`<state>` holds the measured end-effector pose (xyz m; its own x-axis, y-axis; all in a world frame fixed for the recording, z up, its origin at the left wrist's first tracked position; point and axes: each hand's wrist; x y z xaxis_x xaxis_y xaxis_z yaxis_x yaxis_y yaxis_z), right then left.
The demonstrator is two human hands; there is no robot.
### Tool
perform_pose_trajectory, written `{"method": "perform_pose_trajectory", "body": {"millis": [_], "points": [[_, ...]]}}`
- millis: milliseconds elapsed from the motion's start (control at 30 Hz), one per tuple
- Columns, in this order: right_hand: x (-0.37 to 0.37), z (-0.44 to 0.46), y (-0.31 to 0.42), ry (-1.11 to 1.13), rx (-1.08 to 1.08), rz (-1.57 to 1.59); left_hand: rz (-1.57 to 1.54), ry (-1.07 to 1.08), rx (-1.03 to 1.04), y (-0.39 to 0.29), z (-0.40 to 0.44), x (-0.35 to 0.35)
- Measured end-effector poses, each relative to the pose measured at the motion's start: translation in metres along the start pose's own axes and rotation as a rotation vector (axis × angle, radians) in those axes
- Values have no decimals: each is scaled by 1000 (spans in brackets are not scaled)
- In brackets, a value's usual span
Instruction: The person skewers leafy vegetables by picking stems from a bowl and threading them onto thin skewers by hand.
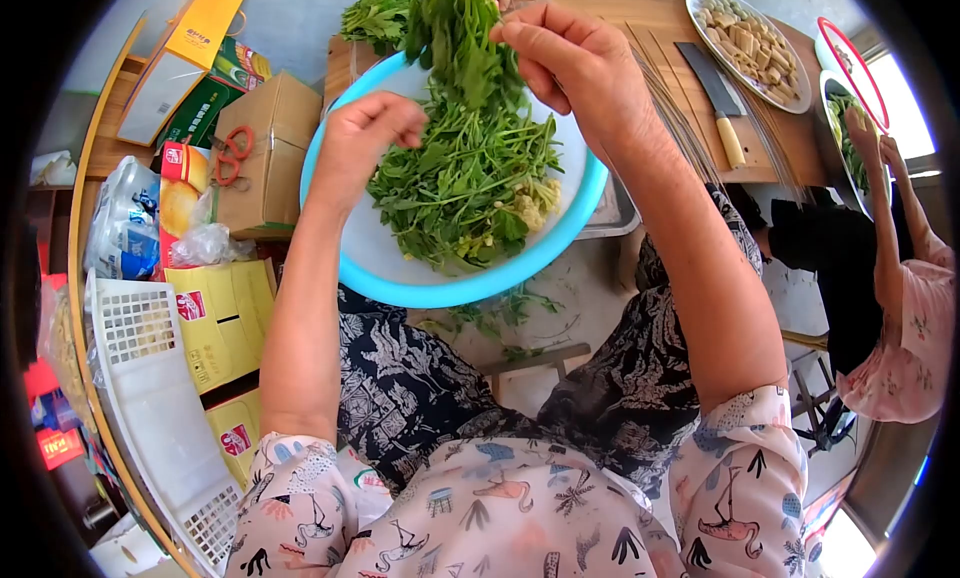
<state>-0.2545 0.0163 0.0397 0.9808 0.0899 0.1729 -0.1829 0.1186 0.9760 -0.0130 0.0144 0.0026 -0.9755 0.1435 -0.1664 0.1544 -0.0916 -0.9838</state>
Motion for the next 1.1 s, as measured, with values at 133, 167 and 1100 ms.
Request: {"method": "perform_pose_trajectory", "body": {"millis": [133,167,1100], "points": [[-4,1,-1,-45,37,18,290,198,47,10,-7,23],[-5,0,-1,-54,39,17,288,207,46,11,-10,29],[-8,-1,2,-39,13,9,-417,102,-331,6,10,6]]}}
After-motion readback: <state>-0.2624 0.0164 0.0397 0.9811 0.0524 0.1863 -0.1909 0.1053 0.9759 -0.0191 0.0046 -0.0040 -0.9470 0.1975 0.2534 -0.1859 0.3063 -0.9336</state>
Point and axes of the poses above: each hand's wrist, its own z-axis towards the middle knuckle, its own x-axis out of the palm, y = z × x, and after that the axes turned 8 degrees about -y, right-handed
